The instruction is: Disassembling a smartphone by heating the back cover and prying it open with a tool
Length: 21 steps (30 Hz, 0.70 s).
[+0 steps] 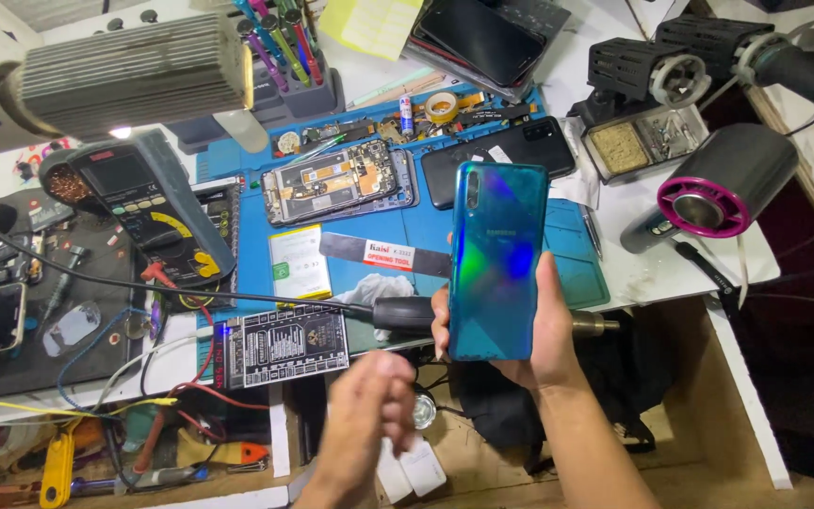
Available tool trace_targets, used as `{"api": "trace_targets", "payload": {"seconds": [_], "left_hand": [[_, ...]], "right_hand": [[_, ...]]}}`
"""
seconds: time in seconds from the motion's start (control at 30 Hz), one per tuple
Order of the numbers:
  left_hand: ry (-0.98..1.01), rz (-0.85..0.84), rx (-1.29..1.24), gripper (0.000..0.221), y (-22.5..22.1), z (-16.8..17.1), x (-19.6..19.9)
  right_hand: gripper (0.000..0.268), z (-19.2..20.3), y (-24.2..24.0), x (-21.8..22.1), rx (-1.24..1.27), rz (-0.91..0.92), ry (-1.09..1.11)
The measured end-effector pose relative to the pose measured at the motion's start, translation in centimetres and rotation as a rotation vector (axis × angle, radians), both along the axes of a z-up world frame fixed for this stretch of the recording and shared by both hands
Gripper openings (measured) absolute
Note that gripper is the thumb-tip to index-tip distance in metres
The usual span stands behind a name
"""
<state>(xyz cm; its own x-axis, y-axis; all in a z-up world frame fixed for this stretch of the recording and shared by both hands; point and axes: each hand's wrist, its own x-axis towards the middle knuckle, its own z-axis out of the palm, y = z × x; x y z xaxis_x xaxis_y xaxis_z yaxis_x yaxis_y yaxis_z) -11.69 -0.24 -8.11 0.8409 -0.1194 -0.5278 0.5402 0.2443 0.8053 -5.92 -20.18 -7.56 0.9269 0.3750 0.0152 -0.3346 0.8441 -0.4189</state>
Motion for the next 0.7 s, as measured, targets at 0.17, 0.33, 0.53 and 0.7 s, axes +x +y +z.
{"api": "trace_targets", "payload": {"seconds": [0.17, 0.33, 0.53, 0.7], "left_hand": [[-0.155, 0.08, 0.229, 0.02, -2.9, 1.2, 1.0], [-0.427, -0.371, 0.8, 0.061, -3.0, 3.1, 2.4], [-0.123, -0.265, 0.575, 0.031, -4.8, 7.5, 3.0], [-0.033, -0.128, 0.372, 0.038, -5.0, 5.8, 1.9]], "right_hand": [[0.078, -0.1, 0.0, -0.3, 0.024, -0.006, -0.017], [0.076, 0.0, -0.2, -0.5, 0.046, 0.018, -0.028], [0.081, 1.1, -1.0, -1.5, 0.156, 0.052, -0.064], [0.074, 4.8, -2.3, -3.3, 0.135, 0.025, -0.288]]}}
